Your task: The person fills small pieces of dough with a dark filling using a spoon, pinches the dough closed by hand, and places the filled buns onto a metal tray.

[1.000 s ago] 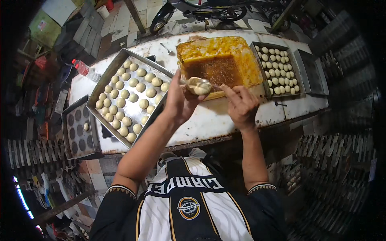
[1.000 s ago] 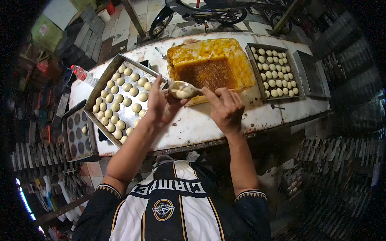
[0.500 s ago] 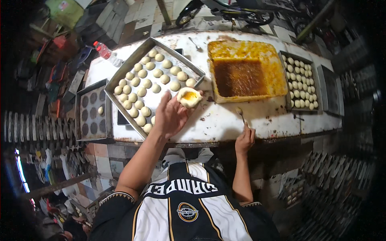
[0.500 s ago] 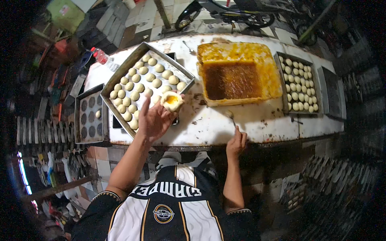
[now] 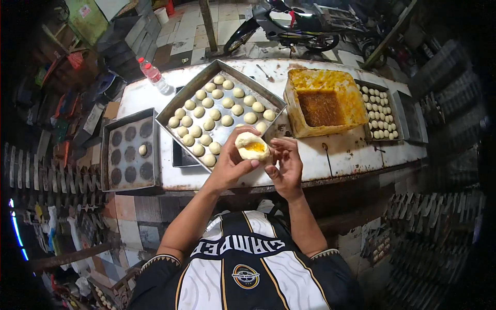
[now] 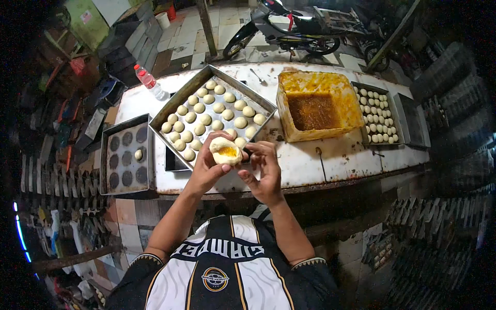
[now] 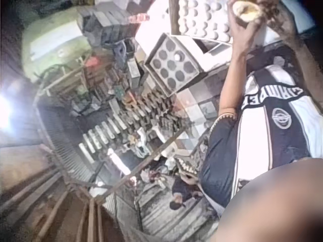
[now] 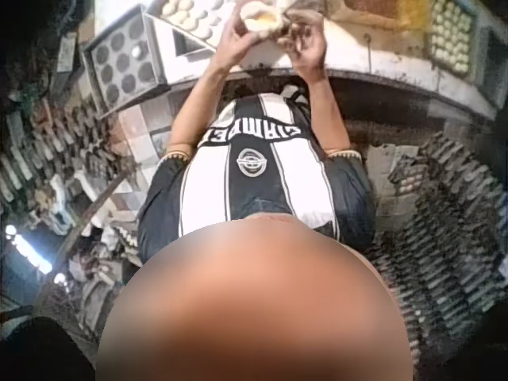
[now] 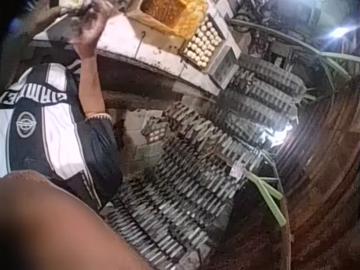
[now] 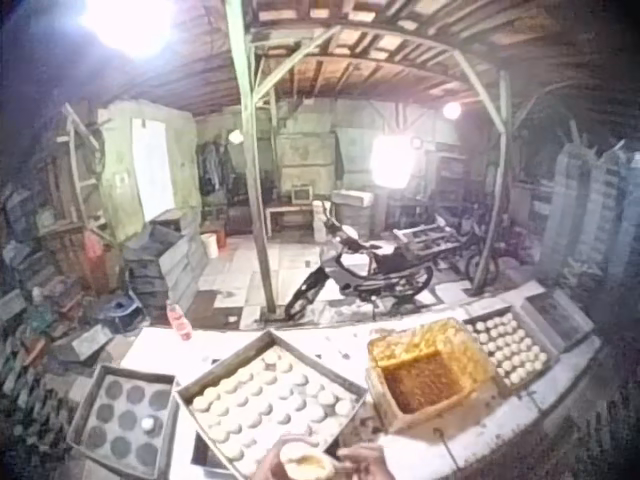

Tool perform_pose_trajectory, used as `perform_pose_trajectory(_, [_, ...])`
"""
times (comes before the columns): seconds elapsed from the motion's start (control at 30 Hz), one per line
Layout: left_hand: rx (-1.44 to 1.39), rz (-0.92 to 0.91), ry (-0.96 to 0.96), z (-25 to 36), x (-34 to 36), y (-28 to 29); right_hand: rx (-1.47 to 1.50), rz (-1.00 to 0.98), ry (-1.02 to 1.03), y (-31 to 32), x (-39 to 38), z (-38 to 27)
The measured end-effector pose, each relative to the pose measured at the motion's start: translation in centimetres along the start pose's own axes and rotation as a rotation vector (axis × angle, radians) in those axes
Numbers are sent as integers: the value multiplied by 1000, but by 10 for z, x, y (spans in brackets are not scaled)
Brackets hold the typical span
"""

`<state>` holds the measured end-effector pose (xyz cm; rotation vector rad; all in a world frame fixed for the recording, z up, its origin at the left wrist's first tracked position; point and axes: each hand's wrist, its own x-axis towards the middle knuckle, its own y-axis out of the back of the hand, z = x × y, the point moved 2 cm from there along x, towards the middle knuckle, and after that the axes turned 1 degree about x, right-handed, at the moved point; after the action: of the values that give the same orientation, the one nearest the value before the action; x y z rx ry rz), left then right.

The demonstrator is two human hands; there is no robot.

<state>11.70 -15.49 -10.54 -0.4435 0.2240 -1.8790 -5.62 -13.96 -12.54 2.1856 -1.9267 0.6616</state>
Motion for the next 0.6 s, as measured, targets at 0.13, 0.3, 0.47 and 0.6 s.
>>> perform_pose_trajectory(0.13, [280, -47, -228, 43, -27, 17, 126, -25, 23, -62, -2, -4])
perform_pose_trajectory(0.3, [648, -4, -470, 68, -54, 54, 328, 39, -30, -127, -16, -19])
perform_pose_trajectory(0.47, [616, 75, -588, 88, -72, 66, 465, 172, -49, -155, -20, -24])
perform_pose_trajectory(0.6, [578, 138, -533, 92, -81, 74, 362, 158, 8, -142, -6, -32])
